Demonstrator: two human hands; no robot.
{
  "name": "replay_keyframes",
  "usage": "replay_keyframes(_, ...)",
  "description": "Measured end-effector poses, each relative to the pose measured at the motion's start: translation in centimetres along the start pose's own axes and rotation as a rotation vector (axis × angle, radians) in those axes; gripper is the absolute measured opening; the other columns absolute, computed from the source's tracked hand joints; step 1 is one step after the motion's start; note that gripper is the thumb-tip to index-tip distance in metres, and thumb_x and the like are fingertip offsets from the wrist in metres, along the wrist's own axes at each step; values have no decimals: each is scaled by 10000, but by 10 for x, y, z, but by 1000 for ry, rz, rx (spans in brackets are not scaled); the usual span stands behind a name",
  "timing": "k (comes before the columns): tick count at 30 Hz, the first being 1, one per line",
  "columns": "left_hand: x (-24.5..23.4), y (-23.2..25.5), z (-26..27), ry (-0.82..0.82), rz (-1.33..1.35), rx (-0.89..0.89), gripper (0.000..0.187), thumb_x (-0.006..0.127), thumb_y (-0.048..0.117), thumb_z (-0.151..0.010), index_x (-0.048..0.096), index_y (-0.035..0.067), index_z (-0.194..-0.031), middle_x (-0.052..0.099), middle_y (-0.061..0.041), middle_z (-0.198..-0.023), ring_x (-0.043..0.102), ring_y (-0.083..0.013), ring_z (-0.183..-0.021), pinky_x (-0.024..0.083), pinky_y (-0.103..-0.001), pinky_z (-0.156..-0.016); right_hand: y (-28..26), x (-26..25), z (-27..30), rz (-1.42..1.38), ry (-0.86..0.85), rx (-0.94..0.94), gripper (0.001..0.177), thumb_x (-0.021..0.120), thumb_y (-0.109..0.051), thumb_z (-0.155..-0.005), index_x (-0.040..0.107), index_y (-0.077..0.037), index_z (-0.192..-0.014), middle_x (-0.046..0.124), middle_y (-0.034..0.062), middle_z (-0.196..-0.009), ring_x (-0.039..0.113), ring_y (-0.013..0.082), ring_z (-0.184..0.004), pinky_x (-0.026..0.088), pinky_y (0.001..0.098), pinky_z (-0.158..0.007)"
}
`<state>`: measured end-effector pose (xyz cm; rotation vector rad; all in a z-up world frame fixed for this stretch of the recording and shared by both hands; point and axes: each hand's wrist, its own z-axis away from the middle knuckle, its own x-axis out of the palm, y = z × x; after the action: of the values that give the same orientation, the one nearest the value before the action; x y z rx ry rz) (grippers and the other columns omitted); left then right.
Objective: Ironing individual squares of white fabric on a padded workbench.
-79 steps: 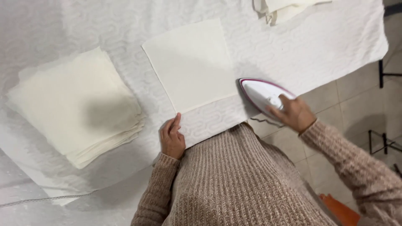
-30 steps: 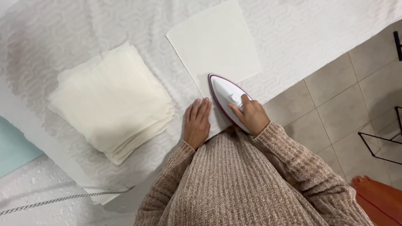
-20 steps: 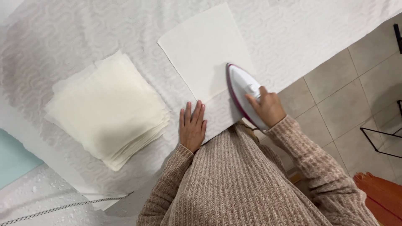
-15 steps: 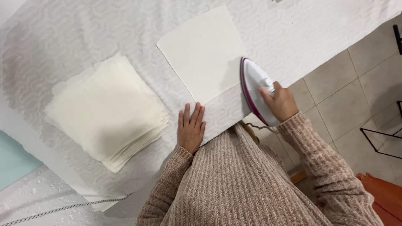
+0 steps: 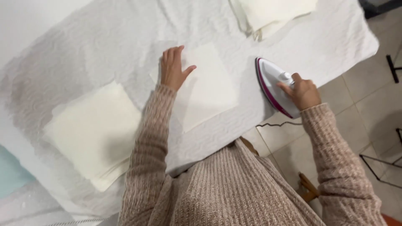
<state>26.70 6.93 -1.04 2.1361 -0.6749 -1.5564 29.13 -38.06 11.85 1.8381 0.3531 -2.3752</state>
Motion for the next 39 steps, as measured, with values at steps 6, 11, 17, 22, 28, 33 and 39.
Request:
replay_keyframes(6, 70, -31, -65, -347, -126, -101, 622, 883, 587, -662, 557, 291, -1101, 549, 117, -970, 483, -201, -1029, 341, -473, -903, -31, 10, -7, -90, 588, -343, 455, 737, -359, -963, 614, -5, -1221, 603, 165, -1036, 615, 354, -937, 514, 426, -856)
replay_keyframes(11, 7, 29, -75, -667, 192, -90, 533, 830, 330, -849, 672, 79, -1292, 689, -168, -1291, 575, -357, -1312, 392, -513, -1126, -113, 36, -21, -1084, 14, -246, 733, 848, -124, -823, 459, 3, -1431, 590, 221, -1372, 584, 424, -1242, 494, 510, -1044)
replay_keyframes(17, -122, 113, -77, -601, 442, -81, 325, 795, 94, -857, 698, 11, -1155, 741, -231, -1100, 696, -418, -1095, 541, -500, -928, -126, 77, -37, -896, -292, -460, 640, 927, -315, -721, 647, -59, -1236, 736, 203, -1049, 707, 388, -1007, 516, 521, -905)
replay_keyframes(22, -174, 129, -19, -441, 502, -9, 280, 751, 139, -925, 699, 11, -1169, 748, -215, -1051, 720, -411, -963, 576, -464, -792, -106, 30, -40, -1086, -392, -522, 225, 860, -149, -802, 752, -55, -976, 770, 119, -938, 696, 228, -868, 538, 411, -865)
replay_keyframes(28, -166, 145, 76, -412, 758, -281, 330, 764, 276, -915, 693, 130, -1202, 687, -30, -862, 598, -132, -767, 511, -268, -613, -116, -86, -84, -864, -309, -579, 272, 821, -80, -798, 747, -55, -1059, 729, 97, -859, 608, 196, -786, 505, 386, -824)
replay_keyframes(33, -110, 137, 138, -230, 1263, -684, 211, 727, 45, -937, 612, -2, -1108, 654, -55, -902, 671, -153, -719, 683, -400, -554, -231, -105, -138, -543, -258, -857, 194, 766, -110, -891, 732, -80, -1080, 759, 125, -939, 700, 369, -808, 525, 452, -789)
replay_keyframes(39, -36, 112, 196, 74, 1249, -948, 250, 720, 54, -946, 601, -51, -1139, 689, -125, -953, 712, -203, -735, 691, -413, -562, -336, 10, -163, -64, -169, -1094, 196, 776, -212, -881, 688, -234, -1055, 756, -91, -989, 715, 213, -939, 465, 518, -945)
